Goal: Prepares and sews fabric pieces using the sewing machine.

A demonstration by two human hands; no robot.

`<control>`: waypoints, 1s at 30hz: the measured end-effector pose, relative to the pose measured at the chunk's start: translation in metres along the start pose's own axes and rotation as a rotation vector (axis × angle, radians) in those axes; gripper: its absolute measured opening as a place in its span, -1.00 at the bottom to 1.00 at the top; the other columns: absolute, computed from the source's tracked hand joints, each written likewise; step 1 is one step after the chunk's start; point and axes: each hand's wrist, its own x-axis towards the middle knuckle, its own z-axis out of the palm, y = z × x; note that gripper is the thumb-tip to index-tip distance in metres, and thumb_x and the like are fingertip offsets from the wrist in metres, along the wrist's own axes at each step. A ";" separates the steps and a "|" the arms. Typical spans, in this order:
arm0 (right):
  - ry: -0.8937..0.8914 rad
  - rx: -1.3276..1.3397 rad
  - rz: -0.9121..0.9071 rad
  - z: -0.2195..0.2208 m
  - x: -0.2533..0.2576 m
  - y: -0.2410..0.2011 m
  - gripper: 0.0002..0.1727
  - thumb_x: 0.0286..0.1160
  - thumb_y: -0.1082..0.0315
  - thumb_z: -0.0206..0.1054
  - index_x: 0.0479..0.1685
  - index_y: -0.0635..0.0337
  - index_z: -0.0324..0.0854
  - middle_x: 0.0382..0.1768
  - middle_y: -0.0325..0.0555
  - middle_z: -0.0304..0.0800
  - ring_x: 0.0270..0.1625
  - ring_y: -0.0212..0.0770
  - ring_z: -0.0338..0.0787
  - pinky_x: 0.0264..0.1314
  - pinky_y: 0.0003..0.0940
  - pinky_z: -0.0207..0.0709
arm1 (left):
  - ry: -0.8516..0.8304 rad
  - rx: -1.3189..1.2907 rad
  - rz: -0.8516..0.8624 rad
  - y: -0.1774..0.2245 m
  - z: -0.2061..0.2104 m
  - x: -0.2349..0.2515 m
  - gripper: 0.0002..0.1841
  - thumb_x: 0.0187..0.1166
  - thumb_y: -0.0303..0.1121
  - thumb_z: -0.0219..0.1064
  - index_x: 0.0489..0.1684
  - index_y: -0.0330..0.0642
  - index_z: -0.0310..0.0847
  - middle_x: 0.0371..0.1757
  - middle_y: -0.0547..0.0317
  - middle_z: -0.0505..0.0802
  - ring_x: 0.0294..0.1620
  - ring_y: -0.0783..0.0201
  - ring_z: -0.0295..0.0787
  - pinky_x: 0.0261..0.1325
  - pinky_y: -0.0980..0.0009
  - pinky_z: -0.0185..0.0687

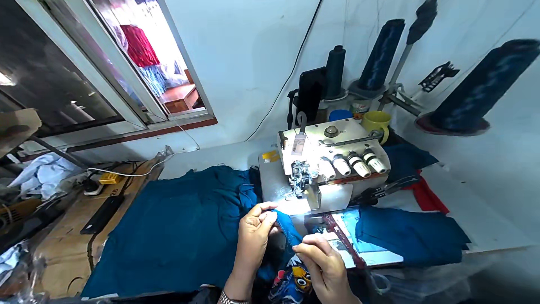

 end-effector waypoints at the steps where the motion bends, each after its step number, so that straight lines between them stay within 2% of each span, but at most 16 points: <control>1: 0.001 0.009 0.014 0.000 -0.001 0.001 -0.72 0.83 0.14 0.12 0.00 -0.04 0.74 -0.07 -0.25 0.70 0.08 -0.50 0.70 0.17 -0.63 0.59 | -0.002 0.017 0.013 -0.001 0.000 0.000 -0.80 0.63 -0.63 0.21 0.03 -0.42 0.73 -0.35 -0.06 0.86 -0.40 0.25 0.84 -0.21 0.40 0.83; 6: 0.036 0.088 0.080 0.003 -0.004 0.000 -0.75 0.81 0.16 0.16 -0.02 -0.01 0.75 -0.09 -0.27 0.71 0.06 -0.51 0.71 0.15 -0.63 0.61 | -0.014 0.052 0.063 -0.006 -0.003 -0.001 -0.82 0.50 -0.63 0.32 -0.02 -0.41 0.76 -0.38 -0.03 0.84 -0.40 0.25 0.83 -0.18 0.38 0.84; 8: 0.111 0.137 0.141 0.004 -0.005 -0.002 -0.76 0.81 0.22 0.15 -0.05 0.06 0.71 -0.10 -0.31 0.78 0.05 -0.56 0.75 0.16 -0.65 0.64 | -0.069 0.064 0.076 -0.006 -0.008 -0.005 -0.70 0.47 -0.64 0.37 0.15 -0.38 0.70 -0.28 -0.05 0.86 -0.28 0.18 0.87 -0.06 0.30 0.87; 10: 0.212 0.148 0.248 0.001 -0.001 -0.003 -0.79 0.80 0.33 0.11 -0.10 0.15 0.66 -0.14 -0.38 0.80 -0.01 -0.64 0.75 0.12 -0.70 0.64 | -0.151 0.109 0.074 0.000 -0.021 -0.020 -0.66 0.57 -0.61 0.30 0.30 -0.35 0.53 -0.23 -0.02 0.89 -0.24 0.16 0.92 -0.07 0.28 0.90; 12: 0.296 0.136 0.367 -0.004 0.003 0.001 -0.80 0.71 0.45 0.10 -0.15 0.25 0.67 -0.24 -0.36 0.77 -0.11 -0.63 0.73 0.04 -0.70 0.63 | -0.249 0.233 0.002 0.009 -0.047 -0.043 -0.86 0.71 -0.45 0.20 0.04 -0.33 0.58 -0.35 0.15 0.87 -0.43 0.32 0.86 -0.33 0.40 0.85; 14: 0.301 0.097 0.444 -0.008 0.003 0.010 -0.79 0.66 0.45 0.12 -0.19 0.28 0.69 -0.27 -0.31 0.74 -0.14 -0.60 0.71 0.01 -0.70 0.60 | -0.415 0.523 -0.193 0.014 -0.081 -0.070 -0.69 0.78 -0.25 0.14 -0.14 -0.30 0.72 -0.44 0.20 0.84 -0.55 0.38 0.78 -0.45 0.40 0.78; 16: 0.267 0.091 0.512 -0.010 0.000 0.014 -0.77 0.68 0.44 0.12 -0.19 0.27 0.70 -0.27 -0.29 0.75 -0.15 -0.59 0.71 -0.02 -0.70 0.60 | -0.547 0.849 -0.405 0.004 -0.104 -0.092 -0.56 0.80 -0.12 0.11 -0.13 -0.33 0.78 -0.34 -0.02 0.87 -0.40 0.13 0.85 -0.23 0.10 0.82; 18: 0.246 0.126 0.581 -0.008 -0.003 0.016 -0.77 0.67 0.45 0.09 -0.20 0.25 0.70 -0.27 -0.31 0.75 -0.14 -0.59 0.72 -0.01 -0.68 0.61 | -0.449 0.940 -0.497 -0.022 -0.111 -0.109 -0.51 0.75 -0.07 0.19 -0.02 -0.46 0.76 -0.09 -0.31 0.85 0.00 -0.19 0.82 0.21 -0.23 0.62; 19: 0.238 0.148 0.607 -0.006 -0.004 0.016 -0.77 0.68 0.47 0.09 -0.20 0.25 0.68 -0.29 -0.32 0.74 -0.16 -0.58 0.72 -0.02 -0.67 0.61 | -0.344 0.875 -0.468 -0.040 -0.111 -0.117 -0.50 0.71 -0.06 0.25 0.03 -0.47 0.76 0.00 -0.32 0.85 0.15 -0.18 0.79 0.35 -0.21 0.56; 21: 0.216 0.140 0.648 -0.002 -0.007 0.016 -0.78 0.67 0.47 0.11 -0.23 0.25 0.69 -0.33 -0.30 0.70 -0.20 -0.56 0.70 -0.06 -0.66 0.58 | -0.141 0.562 -0.432 -0.075 -0.107 -0.126 -0.60 0.64 -0.12 0.34 0.06 -0.35 0.77 0.03 -0.02 0.87 0.18 0.20 0.78 0.40 0.13 0.61; 22: 0.202 0.120 0.656 -0.001 -0.009 0.017 -0.78 0.66 0.45 0.13 -0.23 0.25 0.71 -0.34 -0.29 0.69 -0.22 -0.54 0.69 -0.09 -0.64 0.56 | -0.049 0.344 -0.431 -0.088 -0.101 -0.129 -0.73 0.61 -0.26 0.37 0.01 -0.31 0.75 -0.04 0.14 0.86 0.08 0.36 0.77 0.32 0.30 0.65; 23: 0.185 0.099 0.655 -0.001 -0.010 0.018 -0.78 0.66 0.43 0.15 -0.23 0.24 0.73 -0.35 -0.29 0.70 -0.23 -0.55 0.69 -0.11 -0.64 0.57 | 0.031 0.119 -0.431 -0.096 -0.094 -0.132 -0.87 0.57 -0.43 0.36 -0.08 -0.28 0.73 -0.14 0.23 0.86 -0.04 0.43 0.78 0.20 0.39 0.69; 24: 0.165 0.087 0.649 -0.002 -0.011 0.019 -0.78 0.66 0.42 0.15 -0.22 0.23 0.73 -0.36 -0.29 0.70 -0.24 -0.54 0.70 -0.12 -0.64 0.57 | 0.062 -0.068 -0.429 -0.102 -0.089 -0.135 -0.90 0.53 -0.54 0.32 -0.14 -0.22 0.72 -0.22 0.28 0.86 -0.15 0.44 0.80 0.10 0.41 0.73; 26: 0.133 0.061 0.638 -0.004 -0.011 0.021 -0.78 0.66 0.41 0.16 -0.22 0.22 0.73 -0.36 -0.29 0.69 -0.26 -0.55 0.68 -0.15 -0.66 0.55 | -0.001 -0.275 -0.439 -0.107 -0.089 -0.138 -0.84 0.48 -0.60 0.30 -0.21 -0.13 0.74 -0.30 0.31 0.89 -0.27 0.43 0.82 -0.03 0.43 0.75; 28: 0.095 0.029 0.637 -0.005 -0.012 0.020 -0.77 0.67 0.38 0.16 -0.23 0.21 0.73 -0.38 -0.29 0.68 -0.28 -0.54 0.66 -0.16 -0.63 0.53 | -0.041 -0.282 -0.435 -0.108 -0.091 -0.141 -0.83 0.44 -0.57 0.37 -0.11 -0.16 0.73 -0.18 0.25 0.91 -0.13 0.37 0.84 0.09 0.37 0.75; 30: 0.065 -0.014 0.627 -0.003 -0.013 0.020 -0.78 0.67 0.35 0.17 -0.25 0.19 0.72 -0.44 -0.32 0.66 -0.36 -0.54 0.63 -0.24 -0.60 0.50 | 0.061 -0.194 -0.435 -0.107 -0.083 -0.140 -0.71 0.42 -0.53 0.41 0.09 -0.29 0.60 -0.05 0.18 0.84 0.01 0.34 0.79 0.19 0.35 0.71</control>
